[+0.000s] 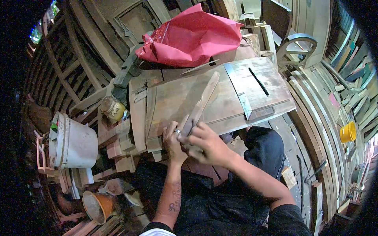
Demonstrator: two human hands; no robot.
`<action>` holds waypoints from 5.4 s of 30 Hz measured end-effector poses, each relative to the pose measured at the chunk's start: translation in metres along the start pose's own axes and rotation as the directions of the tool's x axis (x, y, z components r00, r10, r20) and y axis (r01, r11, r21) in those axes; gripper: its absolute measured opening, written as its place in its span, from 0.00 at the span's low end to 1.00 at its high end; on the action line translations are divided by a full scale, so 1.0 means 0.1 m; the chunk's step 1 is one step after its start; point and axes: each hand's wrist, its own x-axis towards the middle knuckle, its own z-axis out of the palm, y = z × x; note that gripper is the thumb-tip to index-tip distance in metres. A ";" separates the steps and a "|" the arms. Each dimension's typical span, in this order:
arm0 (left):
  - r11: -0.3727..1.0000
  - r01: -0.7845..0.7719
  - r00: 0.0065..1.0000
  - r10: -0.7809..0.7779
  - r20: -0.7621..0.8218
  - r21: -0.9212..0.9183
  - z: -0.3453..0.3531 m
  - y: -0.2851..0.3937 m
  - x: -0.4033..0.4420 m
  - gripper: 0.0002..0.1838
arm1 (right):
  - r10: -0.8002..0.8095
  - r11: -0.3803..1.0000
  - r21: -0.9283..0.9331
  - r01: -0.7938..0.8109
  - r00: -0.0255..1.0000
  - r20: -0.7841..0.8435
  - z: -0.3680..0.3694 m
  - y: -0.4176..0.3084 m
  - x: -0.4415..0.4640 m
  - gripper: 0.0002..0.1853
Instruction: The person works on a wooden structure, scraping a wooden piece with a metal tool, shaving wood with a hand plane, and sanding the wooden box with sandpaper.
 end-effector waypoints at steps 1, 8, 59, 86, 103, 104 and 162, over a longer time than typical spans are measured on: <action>1.000 0.010 1.000 -0.010 0.009 0.011 -0.01 0.01 0.00 0.38 | -0.017 1.000 0.021 0.016 0.999 0.048 0.01 -0.01 -0.01 0.24; 0.996 0.026 0.999 -0.027 0.017 0.083 0.02 0.04 0.03 0.39 | 0.076 0.997 -0.012 -0.075 0.997 0.031 -0.06 0.10 0.02 0.22; 0.999 -0.003 1.000 0.003 0.006 0.054 -0.03 0.05 0.05 0.36 | 0.148 0.986 0.069 -0.149 0.989 0.023 -0.04 -0.03 0.00 0.23; 0.997 0.024 1.000 -0.023 -0.010 0.076 0.03 0.05 0.06 0.26 | 0.266 0.964 0.041 -0.264 0.963 -0.035 -0.08 0.02 0.09 0.26; 0.999 -0.018 1.000 0.019 -0.012 0.035 -0.02 0.04 0.05 0.34 | 0.159 0.987 0.002 -0.159 0.987 0.031 -0.06 -0.11 0.05 0.26; 0.999 -0.017 1.000 0.017 -0.008 0.035 -0.01 0.05 0.05 0.34 | 0.150 0.988 0.022 -0.151 0.988 0.043 -0.07 -0.10 0.06 0.26; 0.998 0.044 0.999 -0.045 0.013 0.052 0.04 -0.02 0.01 0.32 | 0.166 0.986 0.014 -0.166 0.986 0.018 -0.08 -0.04 0.05 0.24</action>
